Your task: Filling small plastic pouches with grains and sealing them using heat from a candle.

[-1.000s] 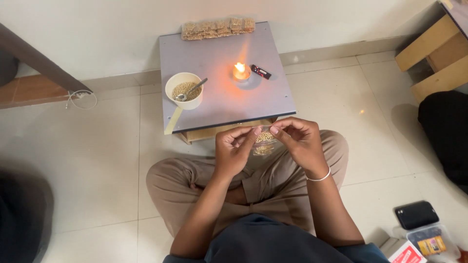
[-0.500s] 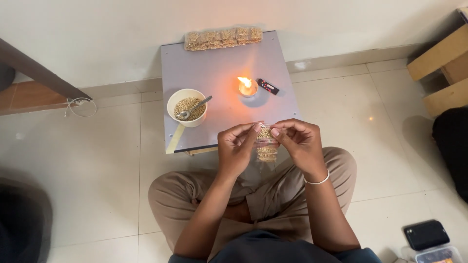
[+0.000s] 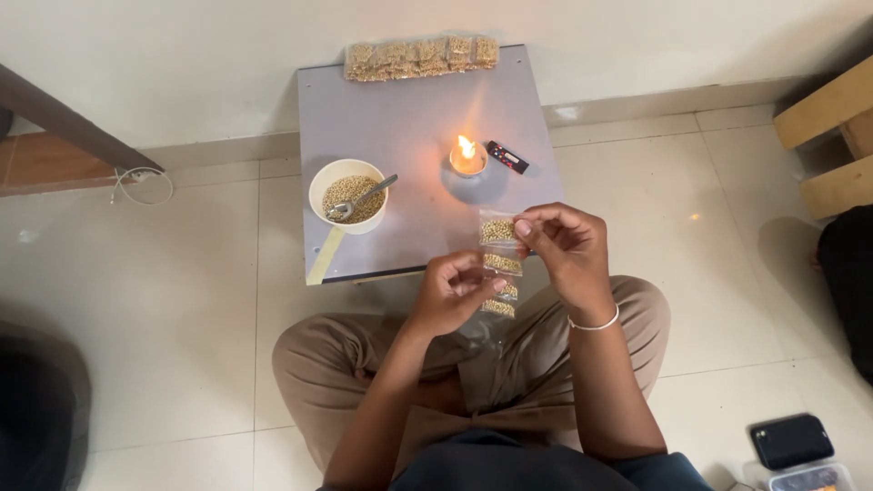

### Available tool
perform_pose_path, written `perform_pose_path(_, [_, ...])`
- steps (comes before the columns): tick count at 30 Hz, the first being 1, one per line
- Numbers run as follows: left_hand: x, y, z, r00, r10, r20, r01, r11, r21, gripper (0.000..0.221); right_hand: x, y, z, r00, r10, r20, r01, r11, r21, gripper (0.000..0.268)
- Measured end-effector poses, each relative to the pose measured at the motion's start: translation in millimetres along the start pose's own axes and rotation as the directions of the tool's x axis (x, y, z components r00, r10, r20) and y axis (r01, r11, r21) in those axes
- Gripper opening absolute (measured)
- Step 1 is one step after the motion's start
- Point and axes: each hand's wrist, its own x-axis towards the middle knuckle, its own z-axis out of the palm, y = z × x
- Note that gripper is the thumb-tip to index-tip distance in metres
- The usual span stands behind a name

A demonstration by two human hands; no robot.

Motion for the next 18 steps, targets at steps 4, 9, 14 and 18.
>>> perform_pose_path(4, [25,53,14,0.976,0.212,-0.048,-0.2,0.963,0.179,0.038,6,1,-1,0.999,0.002,0.041,-0.003,1.0,0.03,0.005])
perform_pose_path(9, [50,30,-1,0.937,0.297,-0.183,-0.307,0.951,-0.028,0.018,14,1,1,0.994,-0.016,0.109,0.011,0.999,0.046,0.005])
perform_pose_path(14, [57,36,0,0.93,0.27,-0.25,-0.276,0.961,0.014,0.017,22,10,-3,0.995,-0.02,0.097,0.018,1.0,0.021,0.006])
perform_pose_path(18, [59,36,2,0.92,0.237,-0.311,-0.246,0.969,0.011,0.015,28,6,-1,0.992,-0.031,0.125,0.026,0.999,0.039,0.009])
